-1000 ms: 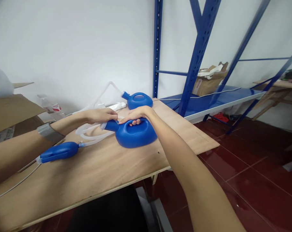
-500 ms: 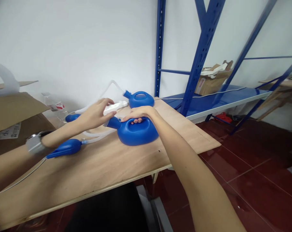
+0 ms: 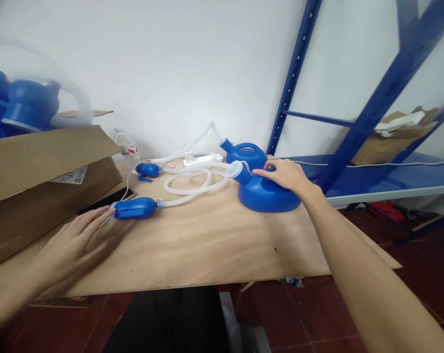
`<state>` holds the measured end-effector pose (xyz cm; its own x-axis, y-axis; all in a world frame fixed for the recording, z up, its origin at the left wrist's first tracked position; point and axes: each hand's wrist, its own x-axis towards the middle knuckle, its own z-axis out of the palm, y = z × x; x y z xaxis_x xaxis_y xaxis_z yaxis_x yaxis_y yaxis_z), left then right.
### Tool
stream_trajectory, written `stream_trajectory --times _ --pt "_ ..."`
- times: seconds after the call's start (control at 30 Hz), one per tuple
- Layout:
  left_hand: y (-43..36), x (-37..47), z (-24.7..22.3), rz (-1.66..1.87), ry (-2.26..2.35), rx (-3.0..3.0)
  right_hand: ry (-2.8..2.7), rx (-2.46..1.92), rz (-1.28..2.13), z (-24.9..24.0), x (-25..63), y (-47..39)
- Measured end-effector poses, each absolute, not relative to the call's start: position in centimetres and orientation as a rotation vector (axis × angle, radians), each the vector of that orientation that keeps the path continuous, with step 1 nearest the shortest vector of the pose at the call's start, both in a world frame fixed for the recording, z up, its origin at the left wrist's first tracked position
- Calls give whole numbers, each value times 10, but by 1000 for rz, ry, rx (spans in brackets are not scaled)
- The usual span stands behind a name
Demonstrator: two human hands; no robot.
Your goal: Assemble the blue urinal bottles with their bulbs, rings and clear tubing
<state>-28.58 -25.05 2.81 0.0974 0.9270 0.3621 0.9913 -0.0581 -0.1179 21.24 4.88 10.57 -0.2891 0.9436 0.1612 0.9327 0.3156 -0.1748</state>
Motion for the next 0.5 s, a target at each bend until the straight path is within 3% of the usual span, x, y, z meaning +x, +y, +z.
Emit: stream_trajectory --times 0.2,0.37,0.5 --pt "-225 -279 25 -338 -1801 -2032 -1984 -1615 -404 52 196 30" --pt "-207 -280 18 -402 -1588 -2119 -2043 -1405 -653 -5 192 -5" --pt "-203 -275 19 -420 -1432 -2229 -2181 -1388 -842 -22 202 -3"
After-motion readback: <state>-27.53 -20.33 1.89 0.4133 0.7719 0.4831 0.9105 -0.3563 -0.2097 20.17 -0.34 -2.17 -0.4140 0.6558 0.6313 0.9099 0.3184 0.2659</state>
